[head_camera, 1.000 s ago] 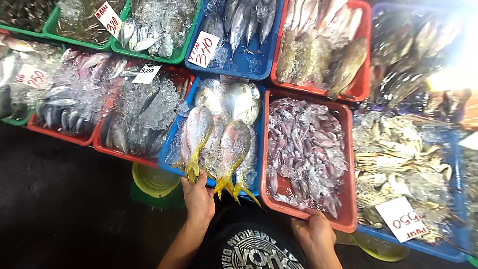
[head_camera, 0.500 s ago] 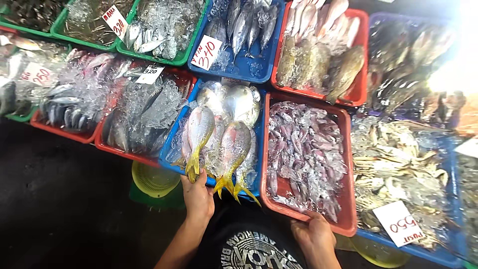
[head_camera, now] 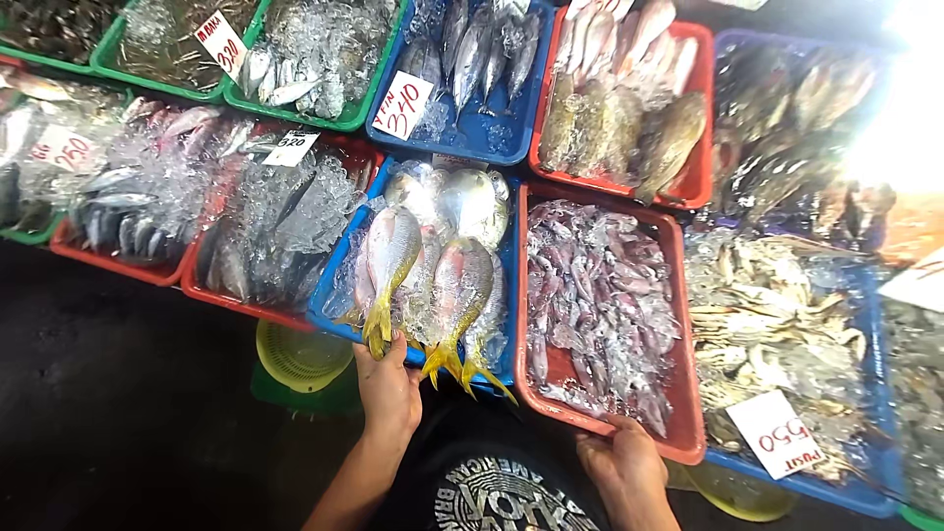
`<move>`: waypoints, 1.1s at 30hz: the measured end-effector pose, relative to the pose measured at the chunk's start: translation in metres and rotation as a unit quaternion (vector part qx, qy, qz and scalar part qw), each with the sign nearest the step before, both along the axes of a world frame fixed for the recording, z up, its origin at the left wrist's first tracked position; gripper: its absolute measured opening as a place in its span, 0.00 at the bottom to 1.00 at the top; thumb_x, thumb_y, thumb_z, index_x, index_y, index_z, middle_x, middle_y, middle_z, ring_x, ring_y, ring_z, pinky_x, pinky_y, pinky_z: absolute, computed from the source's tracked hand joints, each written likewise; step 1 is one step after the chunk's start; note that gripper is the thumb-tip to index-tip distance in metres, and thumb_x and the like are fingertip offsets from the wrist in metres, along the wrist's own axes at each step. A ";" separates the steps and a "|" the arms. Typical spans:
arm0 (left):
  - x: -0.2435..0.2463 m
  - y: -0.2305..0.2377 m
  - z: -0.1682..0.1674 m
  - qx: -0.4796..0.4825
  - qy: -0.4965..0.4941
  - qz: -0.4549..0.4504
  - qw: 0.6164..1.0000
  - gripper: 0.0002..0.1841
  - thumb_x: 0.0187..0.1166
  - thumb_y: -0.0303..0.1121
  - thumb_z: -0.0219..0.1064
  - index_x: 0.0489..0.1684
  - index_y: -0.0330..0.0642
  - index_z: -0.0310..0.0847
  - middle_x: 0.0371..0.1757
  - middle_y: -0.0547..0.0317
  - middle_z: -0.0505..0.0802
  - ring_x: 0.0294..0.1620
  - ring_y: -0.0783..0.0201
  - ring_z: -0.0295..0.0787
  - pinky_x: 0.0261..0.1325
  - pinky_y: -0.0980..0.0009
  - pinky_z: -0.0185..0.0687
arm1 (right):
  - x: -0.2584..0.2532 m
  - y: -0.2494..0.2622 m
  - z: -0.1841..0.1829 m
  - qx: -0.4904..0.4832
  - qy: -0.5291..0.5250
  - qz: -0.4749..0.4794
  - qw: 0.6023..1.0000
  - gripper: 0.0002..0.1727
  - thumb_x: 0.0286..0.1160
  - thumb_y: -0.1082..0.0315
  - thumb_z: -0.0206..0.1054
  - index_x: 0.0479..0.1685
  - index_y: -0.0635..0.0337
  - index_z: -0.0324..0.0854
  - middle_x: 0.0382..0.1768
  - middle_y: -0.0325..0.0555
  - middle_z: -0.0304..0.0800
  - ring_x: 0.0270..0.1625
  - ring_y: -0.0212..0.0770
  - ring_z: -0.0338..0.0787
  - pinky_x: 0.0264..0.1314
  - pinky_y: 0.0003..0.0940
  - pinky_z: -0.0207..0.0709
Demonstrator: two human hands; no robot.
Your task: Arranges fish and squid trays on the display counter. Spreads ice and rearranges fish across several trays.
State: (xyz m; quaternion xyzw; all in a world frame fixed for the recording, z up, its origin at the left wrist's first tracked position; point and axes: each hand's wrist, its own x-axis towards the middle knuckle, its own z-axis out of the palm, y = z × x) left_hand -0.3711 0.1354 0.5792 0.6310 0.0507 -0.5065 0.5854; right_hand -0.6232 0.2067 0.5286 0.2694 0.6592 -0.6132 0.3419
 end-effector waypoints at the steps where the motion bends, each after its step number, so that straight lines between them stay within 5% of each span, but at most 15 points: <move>1: 0.000 0.000 0.000 0.000 0.000 0.000 1.000 0.29 0.86 0.23 0.62 0.83 0.52 0.54 0.52 0.43 0.85 0.36 0.52 0.91 0.27 0.57 0.89 | 0.000 0.000 0.001 0.001 -0.002 0.002 1.000 0.13 0.75 0.71 0.57 0.57 0.54 0.67 0.43 0.52 0.81 0.38 0.44 0.88 0.34 0.44 0.87; 33: 0.002 -0.007 0.016 0.009 0.016 0.002 1.000 0.30 0.86 0.24 0.62 0.84 0.53 0.54 0.56 0.42 0.85 0.41 0.49 0.92 0.29 0.54 0.90 | -0.004 -0.003 0.022 0.029 -0.029 0.033 0.999 0.07 0.78 0.69 0.56 0.50 0.51 0.66 0.34 0.47 0.78 0.27 0.39 0.83 0.26 0.36 0.82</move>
